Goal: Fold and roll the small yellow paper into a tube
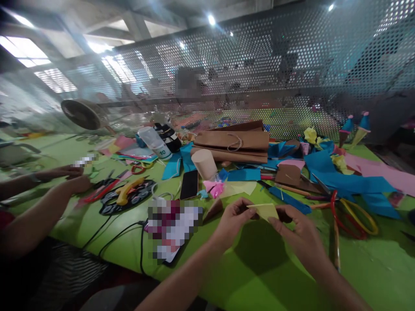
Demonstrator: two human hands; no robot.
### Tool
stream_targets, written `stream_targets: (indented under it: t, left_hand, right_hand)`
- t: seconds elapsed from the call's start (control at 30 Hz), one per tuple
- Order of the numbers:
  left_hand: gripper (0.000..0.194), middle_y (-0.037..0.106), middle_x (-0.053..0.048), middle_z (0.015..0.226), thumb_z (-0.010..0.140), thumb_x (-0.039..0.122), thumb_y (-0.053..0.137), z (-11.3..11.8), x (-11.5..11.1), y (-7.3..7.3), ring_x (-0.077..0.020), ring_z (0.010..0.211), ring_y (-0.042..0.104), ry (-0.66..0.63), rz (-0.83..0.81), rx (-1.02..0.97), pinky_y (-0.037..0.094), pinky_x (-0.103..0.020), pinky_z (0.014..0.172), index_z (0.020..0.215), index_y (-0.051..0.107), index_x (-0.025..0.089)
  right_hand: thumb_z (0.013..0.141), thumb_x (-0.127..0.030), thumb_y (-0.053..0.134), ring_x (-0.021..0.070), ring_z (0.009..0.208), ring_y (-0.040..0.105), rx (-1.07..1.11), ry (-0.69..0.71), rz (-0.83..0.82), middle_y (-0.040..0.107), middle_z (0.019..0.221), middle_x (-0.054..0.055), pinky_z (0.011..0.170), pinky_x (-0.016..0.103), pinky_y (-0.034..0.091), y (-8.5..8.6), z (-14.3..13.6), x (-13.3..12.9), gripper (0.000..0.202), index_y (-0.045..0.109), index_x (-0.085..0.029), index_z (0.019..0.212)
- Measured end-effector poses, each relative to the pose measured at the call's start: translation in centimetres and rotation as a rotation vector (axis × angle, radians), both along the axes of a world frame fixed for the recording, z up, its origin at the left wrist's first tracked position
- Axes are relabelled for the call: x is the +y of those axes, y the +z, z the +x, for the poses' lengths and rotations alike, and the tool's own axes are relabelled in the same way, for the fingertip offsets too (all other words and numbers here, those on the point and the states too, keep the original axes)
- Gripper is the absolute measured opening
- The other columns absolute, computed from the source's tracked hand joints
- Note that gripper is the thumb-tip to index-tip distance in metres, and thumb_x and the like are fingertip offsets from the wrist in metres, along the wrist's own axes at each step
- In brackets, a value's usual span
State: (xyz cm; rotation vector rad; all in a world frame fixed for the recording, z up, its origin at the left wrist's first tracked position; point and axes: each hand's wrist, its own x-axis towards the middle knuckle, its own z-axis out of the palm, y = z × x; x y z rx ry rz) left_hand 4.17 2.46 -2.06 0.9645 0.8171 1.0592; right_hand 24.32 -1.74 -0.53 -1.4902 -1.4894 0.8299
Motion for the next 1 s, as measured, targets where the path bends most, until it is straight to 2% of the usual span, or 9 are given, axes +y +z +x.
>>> stream_targets:
  t: [0.13,0.23,0.33,0.43,0.6,0.77,0.87,1.0]
  left_hand:
    - [0.037,0.071,-0.003,0.074,0.073,0.042,0.088,-0.3,0.1,0.2,-0.0133,0.070,0.063,-0.012,-0.049,-0.005,0.047,-0.025,0.072,0.081,0.065,0.014]
    - [0.031,0.071,-0.004,0.079,0.079,0.042,0.083,-0.6,0.4,0.1,-0.0140,0.075,0.062,-0.043,0.026,0.123,0.046,-0.026,0.074,0.086,0.071,0.014]
    - [0.029,0.072,-0.004,0.085,0.084,0.042,0.078,-0.7,0.6,-0.2,-0.0150,0.078,0.061,-0.058,0.120,0.243,0.045,-0.026,0.074,0.093,0.075,0.015]
    - [0.031,0.070,-0.003,0.079,0.084,0.046,0.077,-0.7,0.7,-0.6,-0.0147,0.074,0.060,-0.043,0.100,0.232,0.045,-0.027,0.072,0.089,0.075,0.015]
    - [0.036,0.067,-0.003,0.074,0.080,0.048,0.080,-0.7,0.6,-0.7,-0.0143,0.071,0.059,-0.025,0.055,0.186,0.044,-0.027,0.072,0.083,0.072,0.014]
    - [0.034,0.064,0.000,0.071,0.086,0.048,0.073,-0.6,0.6,-0.3,-0.0130,0.069,0.055,-0.057,0.058,0.211,0.041,-0.027,0.071,0.095,0.072,0.015]
    - [0.032,0.061,0.001,0.069,0.087,0.047,0.071,-0.7,0.7,-0.3,-0.0126,0.068,0.053,-0.039,0.058,0.233,0.040,-0.026,0.071,0.091,0.069,0.015]
    - [0.035,0.061,0.001,0.070,0.087,0.051,0.071,-0.7,0.4,0.0,-0.0137,0.068,0.054,-0.063,0.030,0.229,0.040,-0.027,0.070,0.091,0.067,0.016]
  right_hand:
    - [0.085,-0.058,0.070,0.0224,0.072,0.062,0.023,0.039,-0.083,0.070,0.077,0.003,0.063,0.031,0.048,-0.4,0.0,0.2,0.036,0.074,-0.023,0.082]
    - [0.084,-0.058,0.070,0.0201,0.068,0.058,0.006,0.053,-0.082,0.065,0.070,0.000,0.060,0.029,0.044,-0.5,0.1,0.3,0.037,0.070,-0.022,0.074]
    - [0.083,-0.058,0.071,0.0217,0.073,0.061,0.024,0.062,-0.111,0.069,0.076,0.001,0.063,0.030,0.045,-0.2,0.1,0.3,0.036,0.073,-0.023,0.080]
    - [0.083,-0.060,0.071,0.0227,0.075,0.063,0.061,0.066,-0.153,0.071,0.081,0.003,0.065,0.031,0.046,0.1,0.2,0.4,0.037,0.074,-0.023,0.086]
    - [0.083,-0.062,0.070,0.0189,0.065,0.054,-0.016,0.036,-0.096,0.061,0.068,0.000,0.060,0.030,0.040,-0.2,0.5,0.6,0.041,0.066,-0.023,0.071]
    - [0.084,-0.063,0.069,0.0191,0.067,0.053,-0.023,0.017,-0.076,0.061,0.069,0.000,0.061,0.030,0.040,-0.4,0.6,0.6,0.042,0.065,-0.023,0.070]
    - [0.086,-0.065,0.066,0.0199,0.070,0.055,0.008,0.047,-0.112,0.064,0.073,0.001,0.063,0.030,0.041,-0.3,0.6,0.6,0.043,0.069,-0.023,0.077]
    - [0.086,-0.067,0.066,0.0201,0.070,0.054,0.004,0.041,-0.088,0.061,0.070,0.001,0.063,0.031,0.041,-0.2,0.6,0.6,0.046,0.067,-0.023,0.072]
